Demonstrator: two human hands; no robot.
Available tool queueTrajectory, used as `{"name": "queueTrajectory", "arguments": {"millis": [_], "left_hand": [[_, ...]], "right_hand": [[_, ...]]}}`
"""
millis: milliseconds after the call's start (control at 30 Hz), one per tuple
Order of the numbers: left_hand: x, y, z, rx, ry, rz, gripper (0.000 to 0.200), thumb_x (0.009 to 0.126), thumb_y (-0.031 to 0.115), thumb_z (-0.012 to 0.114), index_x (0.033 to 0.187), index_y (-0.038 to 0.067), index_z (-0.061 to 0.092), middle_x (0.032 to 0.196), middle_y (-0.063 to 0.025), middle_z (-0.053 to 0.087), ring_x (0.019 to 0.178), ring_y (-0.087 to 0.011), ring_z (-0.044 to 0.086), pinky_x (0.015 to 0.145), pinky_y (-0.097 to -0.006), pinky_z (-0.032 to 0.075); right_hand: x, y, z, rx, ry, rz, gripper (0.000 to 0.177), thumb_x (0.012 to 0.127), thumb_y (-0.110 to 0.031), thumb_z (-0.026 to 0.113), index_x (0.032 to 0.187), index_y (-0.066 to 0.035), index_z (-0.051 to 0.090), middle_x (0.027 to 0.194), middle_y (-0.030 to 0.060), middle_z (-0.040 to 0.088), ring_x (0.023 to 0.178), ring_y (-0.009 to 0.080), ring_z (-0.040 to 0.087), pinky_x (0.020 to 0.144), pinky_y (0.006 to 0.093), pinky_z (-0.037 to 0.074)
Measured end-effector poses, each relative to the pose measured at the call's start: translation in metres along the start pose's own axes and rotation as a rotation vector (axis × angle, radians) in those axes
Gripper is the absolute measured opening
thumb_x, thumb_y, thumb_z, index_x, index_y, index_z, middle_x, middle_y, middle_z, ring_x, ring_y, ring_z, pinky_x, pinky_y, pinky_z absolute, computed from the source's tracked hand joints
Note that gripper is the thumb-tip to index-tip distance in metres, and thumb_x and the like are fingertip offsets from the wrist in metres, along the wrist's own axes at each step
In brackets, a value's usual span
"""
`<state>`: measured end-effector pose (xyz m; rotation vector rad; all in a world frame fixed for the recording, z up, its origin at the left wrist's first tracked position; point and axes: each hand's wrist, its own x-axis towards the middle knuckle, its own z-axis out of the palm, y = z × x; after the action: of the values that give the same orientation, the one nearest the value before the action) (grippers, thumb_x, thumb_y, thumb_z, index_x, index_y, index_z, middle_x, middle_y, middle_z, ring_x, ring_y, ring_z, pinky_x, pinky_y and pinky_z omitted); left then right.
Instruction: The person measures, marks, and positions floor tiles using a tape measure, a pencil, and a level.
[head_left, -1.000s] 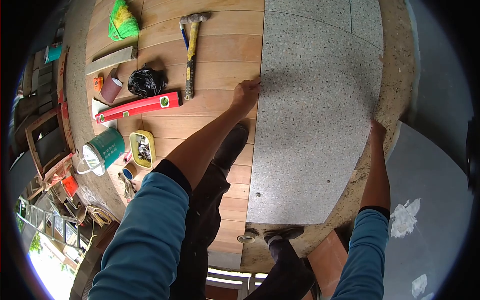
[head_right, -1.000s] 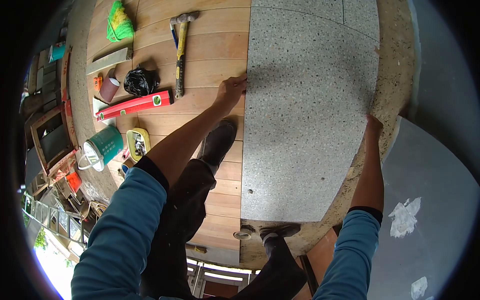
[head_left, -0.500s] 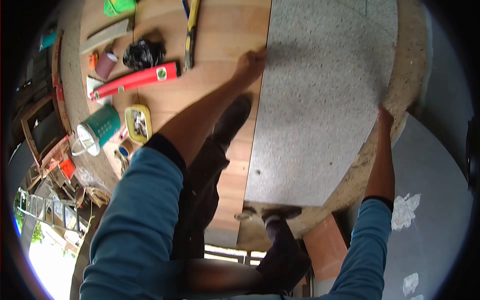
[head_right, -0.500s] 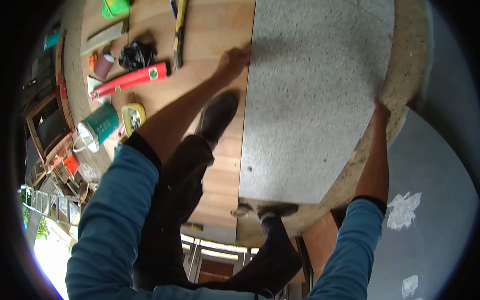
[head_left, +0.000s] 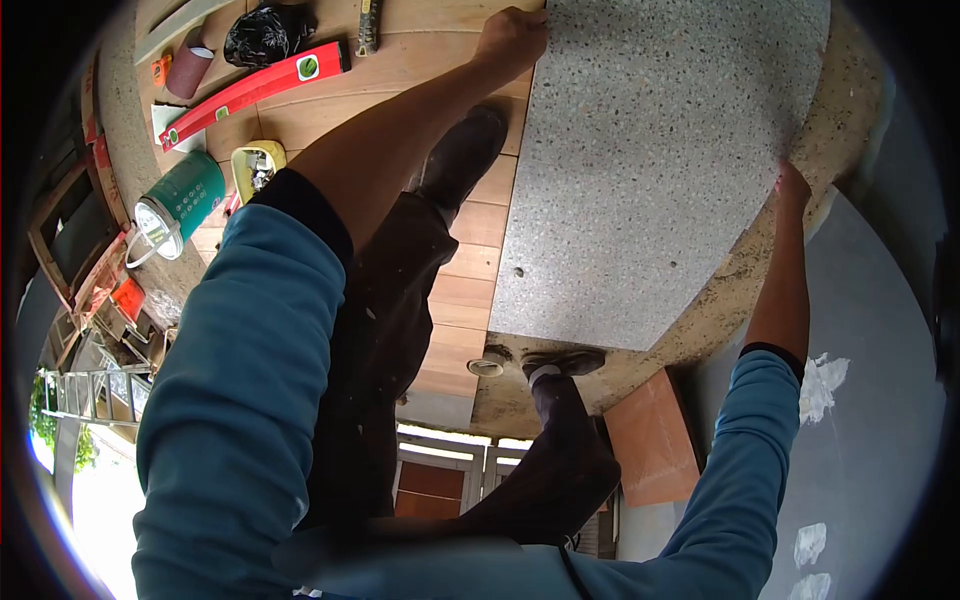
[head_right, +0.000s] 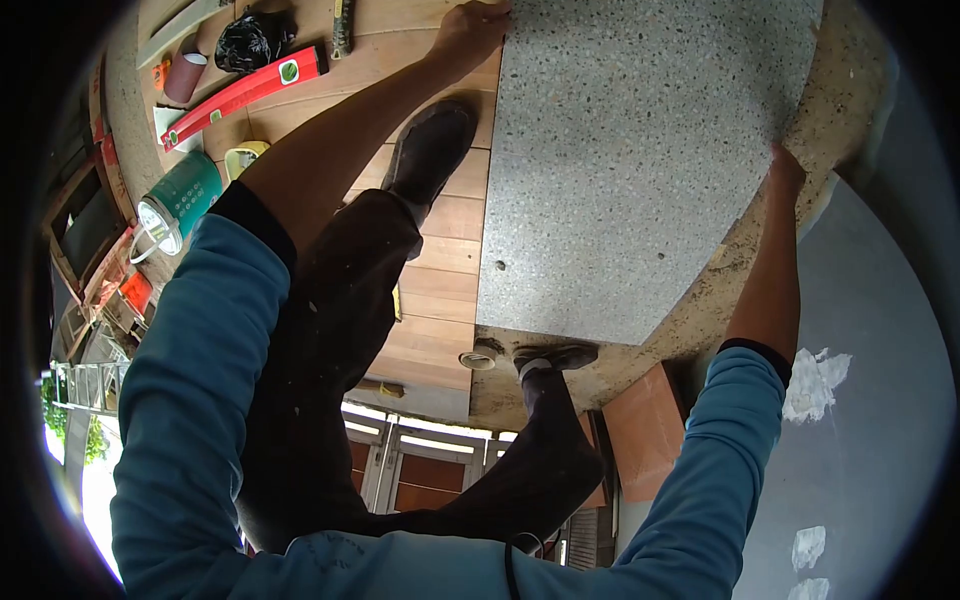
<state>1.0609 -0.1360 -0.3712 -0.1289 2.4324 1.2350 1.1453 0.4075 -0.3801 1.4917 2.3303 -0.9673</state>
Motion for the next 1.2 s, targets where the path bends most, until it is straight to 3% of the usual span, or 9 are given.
{"name": "queueTrajectory", "arguments": {"millis": [167,267,367,567,733,833,900,967,1200], "left_hand": [[0.008,0.001,-0.010,-0.006,-0.171,-0.048,0.042,0.083,0.017,0.060,0.113,-0.013,0.058,0.102,-0.0261,0.067,0.084,-0.0301,0.067,0.069,-0.0398,0.054],[-0.005,0.008,-0.007,-0.020,0.004,-0.038,0.034,0.084,0.025,0.054,0.111,0.012,0.071,0.084,-0.0220,0.069,0.079,-0.0348,0.068,0.076,-0.0410,0.054],[-0.001,0.004,-0.008,0.026,-0.028,-0.009,0.037,0.088,0.028,0.063,0.115,0.004,0.069,0.084,-0.0116,0.071,0.072,-0.0157,0.067,0.071,-0.0315,0.052],[-0.011,0.019,-0.024,-0.041,-0.123,-0.099,0.042,0.088,0.026,0.063,0.123,0.003,0.064,0.092,-0.0117,0.072,0.084,-0.0187,0.068,0.079,-0.0323,0.052],[-0.042,0.000,-0.048,0.124,-0.162,-0.021,0.045,0.087,0.028,0.067,0.126,0.005,0.062,0.098,-0.0142,0.072,0.094,-0.0220,0.067,0.085,-0.0340,0.051],[-0.088,-0.005,-0.079,0.205,-0.218,0.082,0.050,0.086,0.034,0.067,0.122,0.000,0.063,0.105,-0.0193,0.070,0.097,-0.0306,0.067,0.085,-0.0374,0.052],[-0.128,0.009,-0.106,0.173,-0.295,-0.144,0.044,0.089,0.035,0.066,0.117,0.001,0.066,0.104,-0.0191,0.070,0.096,-0.0301,0.068,0.085,-0.0374,0.052],[-0.163,0.005,-0.134,0.177,-0.417,-0.224,0.039,0.091,0.037,0.064,0.111,0.004,0.070,0.096,-0.0178,0.072,0.092,-0.0267,0.069,0.083,-0.0365,0.052],[-0.279,0.017,-0.216,0.189,-0.425,-0.481,0.038,0.092,0.032,0.059,0.110,-0.001,0.069,0.089,-0.0091,0.069,0.077,-0.0126,0.061,0.070,-0.0301,0.047]], "right_hand": [[-0.008,-0.006,0.001,0.015,-0.021,0.035,0.038,0.088,-0.026,0.065,0.114,0.002,0.068,0.101,0.0119,0.068,0.089,0.0220,0.060,0.083,0.0344,0.046],[-0.010,-0.004,-0.001,-0.021,-0.038,-0.034,0.040,0.088,-0.026,0.064,0.116,0.002,0.067,0.111,0.0136,0.068,0.099,0.0240,0.062,0.088,0.0351,0.046],[-0.008,0.004,0.001,0.035,-0.029,-0.054,0.042,0.090,-0.029,0.061,0.117,0.002,0.066,0.117,0.0136,0.067,0.107,0.0257,0.062,0.094,0.0360,0.044],[-0.013,0.006,-0.009,-0.182,-0.175,-0.251,0.046,0.090,-0.030,0.060,0.123,0.002,0.062,0.124,0.0183,0.063,0.115,0.0308,0.059,0.100,0.0370,0.042],[-0.046,0.046,-0.006,-0.321,0.152,-0.477,0.052,0.092,-0.033,0.061,0.130,0.002,0.056,0.129,0.0226,0.058,0.118,0.0364,0.057,0.099,0.0402,0.045],[-0.135,0.084,0.005,-0.308,0.105,-0.556,0.048,0.095,-0.035,0.060,0.125,0.002,0.056,0.123,0.0245,0.059,0.112,0.0373,0.058,0.095,0.0420,0.047],[-0.202,0.130,0.019,-0.269,0.004,-0.528,0.047,0.093,-0.032,0.062,0.124,0.002,0.056,0.122,0.0232,0.060,0.114,0.0367,0.057,0.099,0.0410,0.045],[-0.297,0.134,0.005,-0.261,-0.187,-0.296,0.047,0.089,-0.028,0.067,0.123,0.003,0.057,0.121,0.0214,0.062,0.113,0.0369,0.058,0.099,0.0405,0.045],[-0.498,0.238,-0.064,-0.219,-0.478,-0.198,0.029,0.087,-0.027,0.061,0.092,0.001,0.068,0.093,0.0219,0.068,0.095,0.0378,0.064,0.087,0.0435,0.050]]}}
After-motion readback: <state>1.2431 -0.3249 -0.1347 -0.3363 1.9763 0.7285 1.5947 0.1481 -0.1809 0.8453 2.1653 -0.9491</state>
